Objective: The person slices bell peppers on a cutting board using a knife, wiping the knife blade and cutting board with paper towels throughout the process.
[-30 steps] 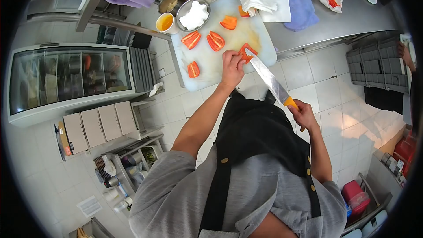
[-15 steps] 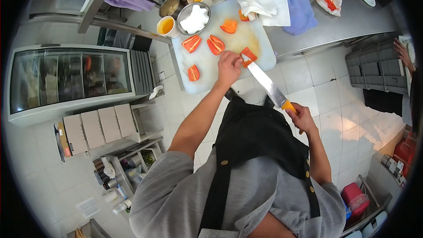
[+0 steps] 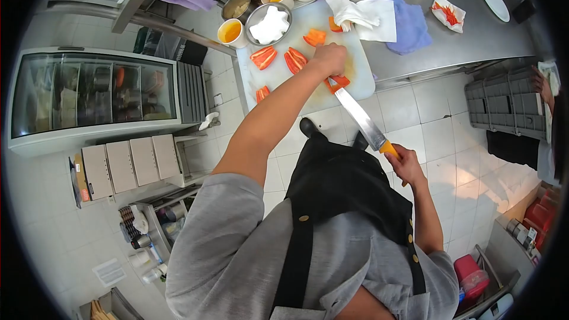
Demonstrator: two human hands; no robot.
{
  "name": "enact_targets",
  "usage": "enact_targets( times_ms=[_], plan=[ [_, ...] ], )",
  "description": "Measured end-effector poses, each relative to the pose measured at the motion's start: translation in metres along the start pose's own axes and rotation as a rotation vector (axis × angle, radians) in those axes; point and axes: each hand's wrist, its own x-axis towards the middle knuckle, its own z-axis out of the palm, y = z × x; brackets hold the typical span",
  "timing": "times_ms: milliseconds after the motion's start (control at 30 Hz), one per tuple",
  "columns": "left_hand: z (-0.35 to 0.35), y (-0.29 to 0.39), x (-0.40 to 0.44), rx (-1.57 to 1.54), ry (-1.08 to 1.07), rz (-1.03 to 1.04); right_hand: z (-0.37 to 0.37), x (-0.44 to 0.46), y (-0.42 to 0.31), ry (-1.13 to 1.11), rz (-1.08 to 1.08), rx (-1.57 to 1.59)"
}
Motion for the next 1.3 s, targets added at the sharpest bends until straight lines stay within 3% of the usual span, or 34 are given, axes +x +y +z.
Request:
enact_targets(
  times_ms=[167, 367, 433, 500, 600, 667, 733, 767, 833, 867, 967, 1033, 1067, 1167, 1300],
  plan=[
    [0.005, -0.001, 0.002, 0.025, 0.016, 0.021, 0.005, 0.015, -0.013, -0.063, 0.032, 0.002],
    [0.007, 0.002, -0.004, 0.079, 0.031, 0.036, 0.019, 0.02, -0.007, 0.012, -0.132, -0.066],
    [0.006, -0.003, -0.002, 0.092, 0.078, 0.042, 0.022, 0.012, -0.004, -0.058, -0.05, -0.067],
    [0.009, -0.004, 0.002, 0.066, 0.017, 0.043, 0.029, 0.007, 0.007, -0.057, -0.134, 0.022],
    [0.004, -0.028, 0.0, -0.211, 0.006, 0.068, 0.023, -0.005, -0.009, -0.187, 0.051, 0.327],
    [-0.015, -0.042, -0.034, -0.339, 0.327, 0.247, 0.0, -0.019, -0.034, -0.156, 0.021, 0.382],
    [-0.054, -0.026, -0.081, -0.276, 0.683, 0.369, -0.028, -0.027, -0.067, -0.107, -0.024, 0.447],
    [-0.075, -0.013, -0.09, -0.263, 0.694, 0.406, -0.04, -0.018, -0.079, -0.076, -0.049, 0.422],
    [-0.107, 0.002, -0.101, 0.17, 0.736, 0.543, -0.069, -0.01, -0.134, -0.008, -0.108, 0.441],
    [-0.121, -0.002, -0.091, 0.187, 0.761, 0.553, -0.083, -0.004, -0.153, 0.01, -0.134, 0.436],
    [-0.18, -0.019, -0.039, 0.369, 0.92, 0.545, -0.111, -0.002, -0.186, 0.078, -0.203, 0.443],
    [-0.22, -0.029, -0.009, 0.365, 0.854, 0.28, -0.122, -0.009, -0.188, 0.104, -0.208, 0.35],
    [-0.23, -0.036, 0.008, 0.365, 0.863, 0.282, -0.121, -0.014, -0.179, 0.127, -0.211, 0.343],
    [-0.224, -0.043, 0.034, 0.316, 0.944, 0.121, -0.112, -0.046, -0.143, 0.233, -0.155, 0.395],
    [-0.155, -0.004, 0.016, -0.208, 0.858, 0.099, -0.082, -0.082, -0.073, 0.389, -0.013, 0.593]
  ],
)
